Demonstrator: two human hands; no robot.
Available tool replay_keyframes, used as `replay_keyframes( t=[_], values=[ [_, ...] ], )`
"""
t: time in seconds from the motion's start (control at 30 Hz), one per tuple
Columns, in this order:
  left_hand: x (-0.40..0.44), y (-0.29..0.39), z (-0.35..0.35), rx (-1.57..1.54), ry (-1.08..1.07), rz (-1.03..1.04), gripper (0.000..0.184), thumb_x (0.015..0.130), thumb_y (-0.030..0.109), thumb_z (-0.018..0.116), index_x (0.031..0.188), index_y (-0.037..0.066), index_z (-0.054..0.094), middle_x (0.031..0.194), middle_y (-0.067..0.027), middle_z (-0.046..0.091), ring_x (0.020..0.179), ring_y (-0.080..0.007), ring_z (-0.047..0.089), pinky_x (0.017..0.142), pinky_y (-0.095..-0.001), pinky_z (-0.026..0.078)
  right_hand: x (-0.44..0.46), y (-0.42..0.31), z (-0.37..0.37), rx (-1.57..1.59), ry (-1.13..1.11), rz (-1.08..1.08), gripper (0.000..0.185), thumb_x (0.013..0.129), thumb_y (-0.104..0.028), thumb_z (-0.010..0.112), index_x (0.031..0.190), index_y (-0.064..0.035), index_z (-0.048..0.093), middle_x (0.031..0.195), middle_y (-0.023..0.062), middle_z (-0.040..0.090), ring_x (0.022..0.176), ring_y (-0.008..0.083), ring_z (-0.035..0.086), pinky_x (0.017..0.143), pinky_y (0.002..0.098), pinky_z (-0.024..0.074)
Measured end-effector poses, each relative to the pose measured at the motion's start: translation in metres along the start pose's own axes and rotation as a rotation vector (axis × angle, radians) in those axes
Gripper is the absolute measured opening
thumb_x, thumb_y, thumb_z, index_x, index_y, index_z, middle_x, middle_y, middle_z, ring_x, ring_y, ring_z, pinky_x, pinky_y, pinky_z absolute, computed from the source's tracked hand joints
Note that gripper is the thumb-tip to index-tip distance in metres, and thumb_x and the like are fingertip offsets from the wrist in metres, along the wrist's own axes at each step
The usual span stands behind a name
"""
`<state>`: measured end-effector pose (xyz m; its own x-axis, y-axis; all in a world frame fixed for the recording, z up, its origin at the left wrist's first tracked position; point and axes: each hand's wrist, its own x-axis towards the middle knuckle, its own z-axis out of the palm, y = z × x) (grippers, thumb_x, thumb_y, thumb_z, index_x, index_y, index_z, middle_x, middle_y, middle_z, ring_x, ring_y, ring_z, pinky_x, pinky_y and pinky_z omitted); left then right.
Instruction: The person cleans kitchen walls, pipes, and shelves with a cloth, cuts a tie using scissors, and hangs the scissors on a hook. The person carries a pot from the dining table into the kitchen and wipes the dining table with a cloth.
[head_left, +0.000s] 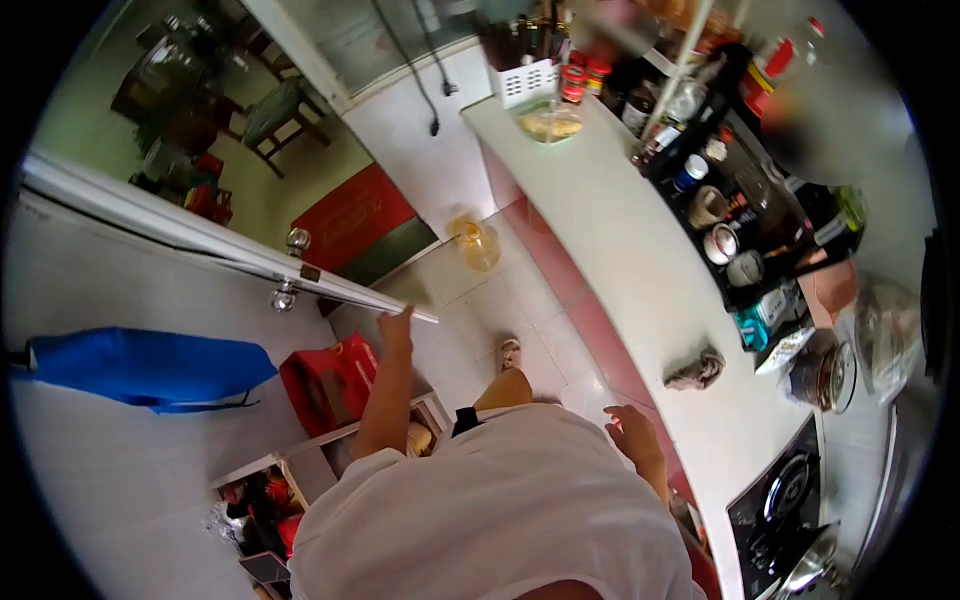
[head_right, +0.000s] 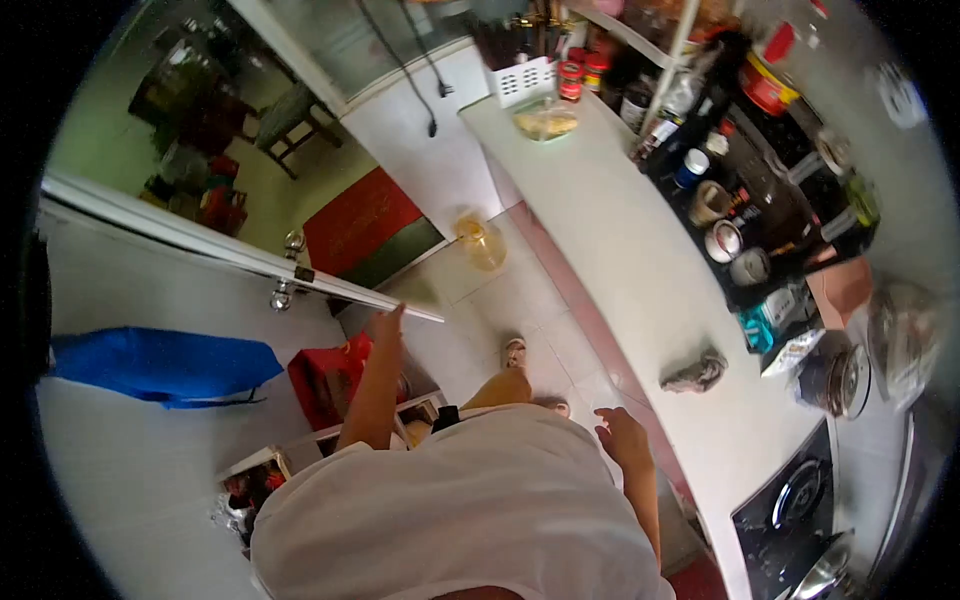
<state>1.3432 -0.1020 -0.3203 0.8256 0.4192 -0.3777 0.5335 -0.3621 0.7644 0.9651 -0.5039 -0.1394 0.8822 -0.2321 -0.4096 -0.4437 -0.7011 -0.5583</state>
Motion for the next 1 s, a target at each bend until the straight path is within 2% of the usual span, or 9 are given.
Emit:
replay_keyframes(
  t=[0.03,0.13,0.33,0.4,0.47,0.5,0.63,0.83,1.0],
  values=[
    [0.005,0.012,-0.006,0.367,0.356,-0.051,0.099,0.062,0.059,0.08,0.125,-0.009,0.047,0.132,-0.0233,0.048,0.119,-0.0373,0.049,0.096,-0.0424,0.044,0.009,-0.005,-0.003,-0.002,-0.014,-0.025,0.031,0.08,-0.016,0.068,0.111,-0.0145,0.064,0.094,0.0076,0.064,0.087,0.0257,0.065,0.074,0.0376,0.0518],
    [-0.004,0.076,-0.038,0.185,0.54,-0.36,0.109,0.055,0.069,0.079,0.125,-0.008,0.045,0.124,-0.0208,0.049,0.113,-0.0377,0.049,0.094,-0.044,0.044,0.04,-0.035,-0.019,-0.037,-0.063,-0.015,0.03,0.081,-0.016,0.067,0.111,-0.0148,0.064,0.095,0.0078,0.064,0.09,0.0262,0.064,0.077,0.0383,0.0518],
    [0.065,0.07,-0.025,0.164,0.973,-0.149,0.11,0.05,0.073,0.079,0.123,-0.002,0.046,0.109,-0.0176,0.05,0.102,-0.0329,0.047,0.087,-0.0458,0.045,0.128,-0.075,-0.019,-0.167,-0.105,-0.161,0.032,0.084,-0.018,0.064,0.116,-0.0154,0.063,0.104,0.009,0.062,0.097,0.0282,0.062,0.084,0.04,0.0507],
    [0.038,0.091,-0.037,0.039,0.887,-0.132,0.096,0.057,0.059,0.081,0.121,-0.003,0.047,0.11,-0.0185,0.049,0.104,-0.0335,0.045,0.088,-0.0451,0.044,0.16,-0.097,-0.019,-0.241,-0.174,-0.113,0.033,0.085,-0.02,0.062,0.118,-0.0169,0.062,0.11,0.0092,0.061,0.1,0.0284,0.061,0.086,0.0402,0.0501],
    [0.033,0.091,-0.046,0.06,0.798,0.139,0.08,0.064,0.04,0.078,0.121,-0.005,0.045,0.111,-0.0205,0.047,0.103,-0.0331,0.046,0.086,-0.0446,0.044,0.185,-0.143,-0.026,-0.326,-0.277,-0.162,0.032,0.086,-0.021,0.059,0.118,-0.0169,0.061,0.111,0.0094,0.06,0.102,0.0291,0.06,0.087,0.0406,0.0496],
    [0.024,0.105,-0.054,0.043,0.66,0.048,0.071,0.065,0.024,0.072,0.122,-0.007,0.043,0.111,-0.0216,0.047,0.102,-0.0339,0.048,0.088,-0.0468,0.044,0.197,-0.157,-0.024,-0.327,-0.283,-0.156,0.032,0.086,-0.021,0.059,0.118,-0.0169,0.061,0.111,0.0094,0.06,0.102,0.0291,0.06,0.087,0.0406,0.0496],
    [0.016,0.07,-0.06,-0.513,0.641,0.139,0.06,0.068,0.015,0.074,0.115,-0.008,0.044,0.105,-0.0192,0.052,0.102,-0.0317,0.052,0.09,-0.0432,0.043,0.245,-0.204,-0.017,-0.328,-0.367,-0.274,0.031,0.085,-0.014,0.06,0.116,-0.0136,0.063,0.11,0.0085,0.06,0.101,0.0268,0.061,0.085,0.0409,0.0492],
    [-0.01,-0.006,-0.085,-0.56,0.526,-0.309,0.063,0.073,0.014,0.077,0.121,-0.006,0.04,0.115,-0.0162,0.054,0.104,-0.024,0.053,0.087,-0.0393,0.045,0.316,-0.233,-0.004,-0.425,-0.506,-0.421,0.031,0.086,-0.017,0.06,0.117,-0.0142,0.063,0.106,0.0077,0.063,0.098,0.0258,0.062,0.084,0.0387,0.0499],
    [-0.054,0.039,-0.103,-0.763,0.631,-0.227,0.052,0.077,0.006,0.072,0.121,-0.002,0.046,0.114,-0.0139,0.057,0.1,-0.0206,0.057,0.083,-0.0364,0.048,0.397,-0.289,0.006,-0.531,-0.605,-0.589,0.032,0.086,-0.018,0.061,0.117,-0.0146,0.063,0.108,0.0078,0.063,0.099,0.0252,0.062,0.084,0.0383,0.0504]
  ],
)
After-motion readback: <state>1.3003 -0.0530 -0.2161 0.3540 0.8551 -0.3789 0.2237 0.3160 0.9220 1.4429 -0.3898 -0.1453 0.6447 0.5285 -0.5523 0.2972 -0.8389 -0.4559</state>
